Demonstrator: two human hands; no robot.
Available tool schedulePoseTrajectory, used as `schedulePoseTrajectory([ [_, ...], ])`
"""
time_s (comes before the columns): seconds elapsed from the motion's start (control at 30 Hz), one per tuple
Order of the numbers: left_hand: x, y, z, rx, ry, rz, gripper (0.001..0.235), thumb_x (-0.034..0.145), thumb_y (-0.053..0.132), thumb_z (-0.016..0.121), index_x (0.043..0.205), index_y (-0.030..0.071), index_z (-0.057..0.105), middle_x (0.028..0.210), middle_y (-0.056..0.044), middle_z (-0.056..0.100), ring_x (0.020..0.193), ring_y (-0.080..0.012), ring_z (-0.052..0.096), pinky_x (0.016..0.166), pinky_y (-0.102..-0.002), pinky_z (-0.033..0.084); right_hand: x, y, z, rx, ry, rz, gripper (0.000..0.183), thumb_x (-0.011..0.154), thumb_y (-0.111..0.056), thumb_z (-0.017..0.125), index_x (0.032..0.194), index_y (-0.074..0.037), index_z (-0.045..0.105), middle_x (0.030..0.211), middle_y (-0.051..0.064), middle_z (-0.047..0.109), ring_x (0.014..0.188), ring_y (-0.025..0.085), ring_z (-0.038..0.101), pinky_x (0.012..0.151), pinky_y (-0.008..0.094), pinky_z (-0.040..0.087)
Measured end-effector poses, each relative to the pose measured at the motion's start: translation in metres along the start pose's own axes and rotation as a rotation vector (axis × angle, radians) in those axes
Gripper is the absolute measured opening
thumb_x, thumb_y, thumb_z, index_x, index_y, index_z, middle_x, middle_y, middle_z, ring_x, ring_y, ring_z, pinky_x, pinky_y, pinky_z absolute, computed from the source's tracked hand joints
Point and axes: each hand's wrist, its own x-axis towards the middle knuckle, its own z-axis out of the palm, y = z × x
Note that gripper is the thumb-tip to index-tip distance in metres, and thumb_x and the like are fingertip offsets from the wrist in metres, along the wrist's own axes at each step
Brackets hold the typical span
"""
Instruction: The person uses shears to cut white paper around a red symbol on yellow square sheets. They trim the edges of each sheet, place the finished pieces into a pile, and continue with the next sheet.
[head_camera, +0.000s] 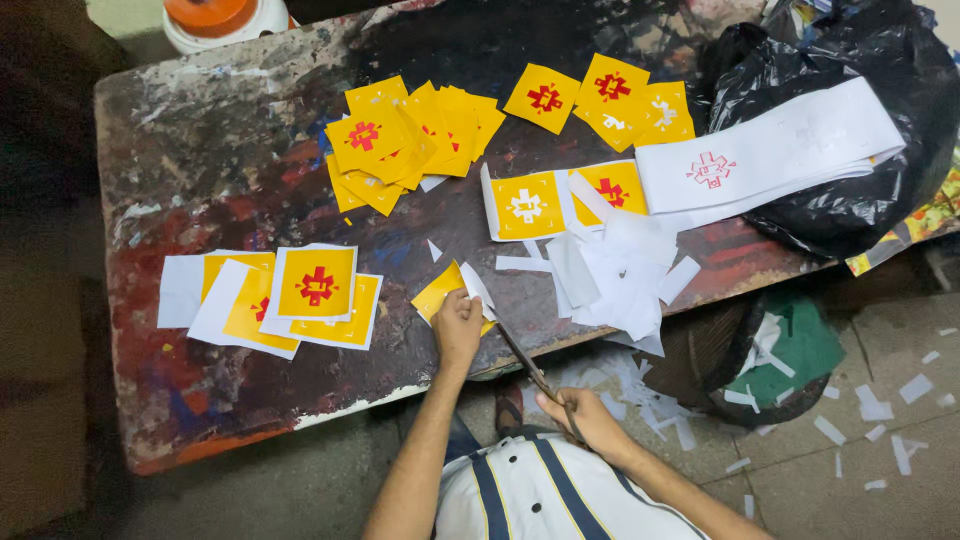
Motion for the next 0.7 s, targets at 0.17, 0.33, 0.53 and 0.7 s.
schedulePoseTrajectory([
  [0.17,-0.001,0.004,-0.002,0.0,-0.002,0.061,0.024,0.091,0.012,0.073,0.109,-0.003,0.067,0.075,-0.01,0.075,0.063,-0.0151,0.072,0.056,-0.03,0.055,0.01,-0.004,0.003,-0.033,0.043,0.05,0.052,0.088,-0.053,0.072,0.068,-0.008,0.055,0.049,-0.002,0.049,0.039,0.009,0.043,0.037,0.028,0.03],
  [0.33,-0.003,0.006,-0.004,0.01,-0.014,0.056,0.026,0.092,0.012,0.07,0.113,-0.002,0.068,0.075,-0.011,0.075,0.062,-0.017,0.071,0.056,-0.032,0.054,0.015,-0.016,0.004,-0.04,0.028,0.006,0.054,0.089,-0.054,0.071,0.067,-0.008,0.054,0.049,0.0,0.049,0.038,0.009,0.045,0.036,0.028,0.032],
  [0.53,-0.004,0.007,-0.011,0.08,-0.032,0.136,0.028,0.094,0.012,0.066,0.119,-0.001,0.067,0.085,-0.016,0.075,0.068,-0.023,0.073,0.063,-0.036,0.058,0.002,-0.022,-0.001,-0.168,0.063,0.015,0.054,0.086,-0.054,0.072,0.065,-0.007,0.057,0.05,0.001,0.049,0.042,0.012,0.044,0.041,0.031,0.032],
  [0.7,-0.003,0.008,-0.011,0.134,-0.054,0.154,0.029,0.095,0.013,0.065,0.121,0.0,0.067,0.089,-0.019,0.075,0.072,-0.0279,0.074,0.066,-0.039,0.058,0.004,-0.02,0.002,-0.455,0.181,-0.13,0.059,0.083,-0.058,0.074,0.063,-0.004,0.06,0.053,0.004,0.05,0.054,0.018,0.047,0.053,0.038,0.039],
])
